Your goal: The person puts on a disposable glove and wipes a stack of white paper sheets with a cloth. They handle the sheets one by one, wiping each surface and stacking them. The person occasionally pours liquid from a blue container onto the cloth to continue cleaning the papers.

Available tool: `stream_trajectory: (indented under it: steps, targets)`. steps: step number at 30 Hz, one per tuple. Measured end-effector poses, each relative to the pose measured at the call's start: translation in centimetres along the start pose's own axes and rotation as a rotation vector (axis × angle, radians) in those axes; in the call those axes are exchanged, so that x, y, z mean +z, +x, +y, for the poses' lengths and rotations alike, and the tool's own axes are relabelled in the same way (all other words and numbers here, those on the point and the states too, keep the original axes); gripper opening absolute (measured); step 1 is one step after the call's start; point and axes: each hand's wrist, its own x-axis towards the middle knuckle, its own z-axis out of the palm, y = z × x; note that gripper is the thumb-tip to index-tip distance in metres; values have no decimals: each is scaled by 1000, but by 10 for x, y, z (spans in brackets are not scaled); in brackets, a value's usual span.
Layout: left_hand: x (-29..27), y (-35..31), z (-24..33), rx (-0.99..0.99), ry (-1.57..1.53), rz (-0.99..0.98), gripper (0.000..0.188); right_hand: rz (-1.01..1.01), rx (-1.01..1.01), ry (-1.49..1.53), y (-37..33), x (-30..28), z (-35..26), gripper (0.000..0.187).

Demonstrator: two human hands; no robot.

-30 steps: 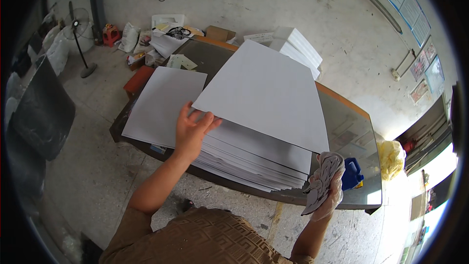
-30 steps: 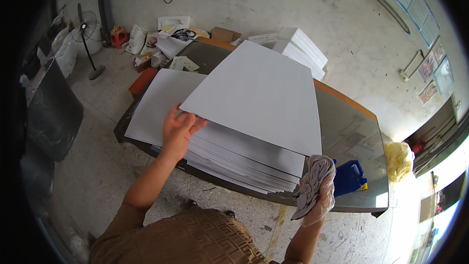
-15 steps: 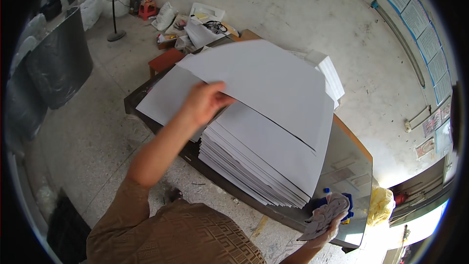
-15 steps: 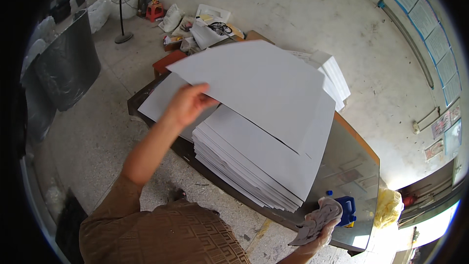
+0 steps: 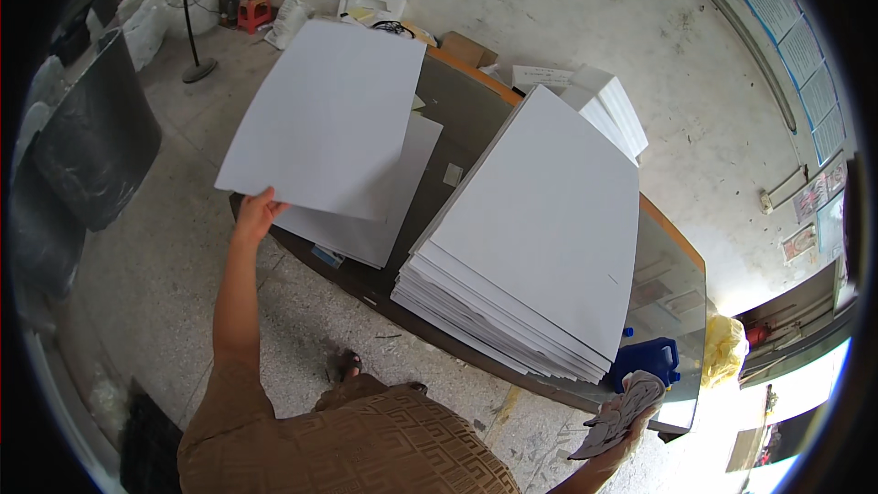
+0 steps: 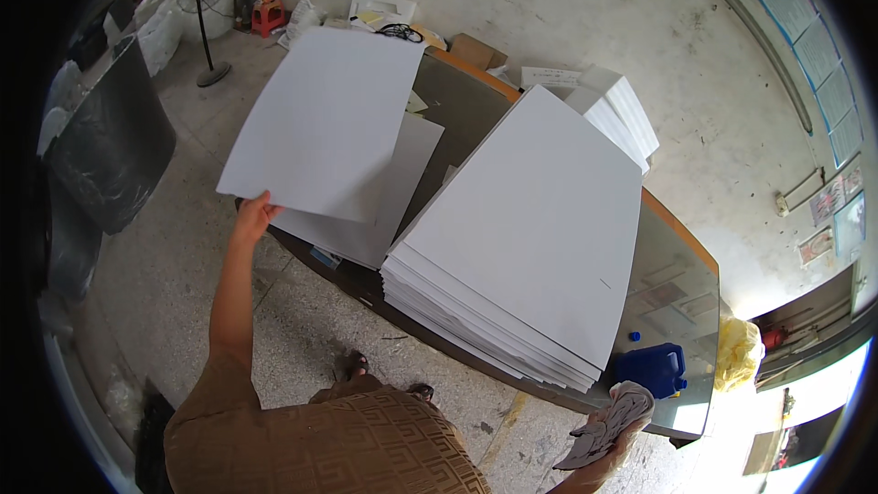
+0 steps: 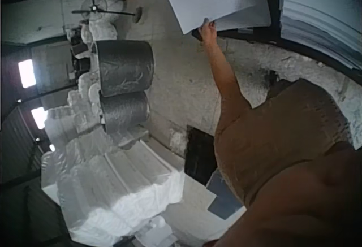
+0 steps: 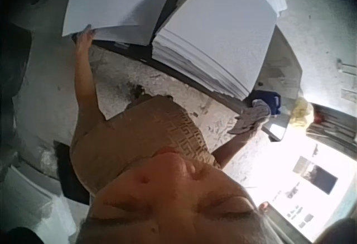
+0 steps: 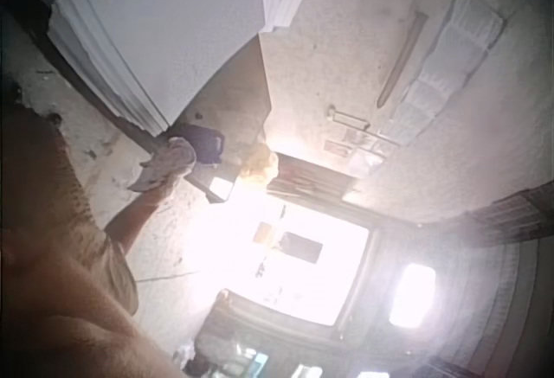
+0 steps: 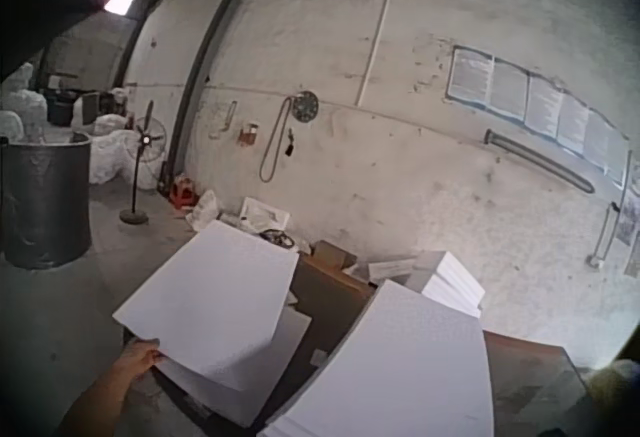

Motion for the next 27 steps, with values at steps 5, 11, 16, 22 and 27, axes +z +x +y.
stream_trajectory:
  steps: [5, 11, 16, 22, 27]
  targets:
    - [-44, 13, -86, -181, -48, 42, 30, -73, -35, -105, -9, 27, 0, 60]
    - [-86, 27, -135, -303, 30, 88, 34, -10, 48, -201, -8, 52, -8, 55]
    - [-61, 2, -110, -436, 826, 259, 34, 28, 63, -189, -7, 58, -17, 53]
    - [172, -110, -27, 780, 942, -71, 39, 84, -81, -127, -11, 68, -25, 51]
    - [333, -189, 22, 902, 908, -1049, 52, 145, -214, 70, -17, 52, -31, 50]
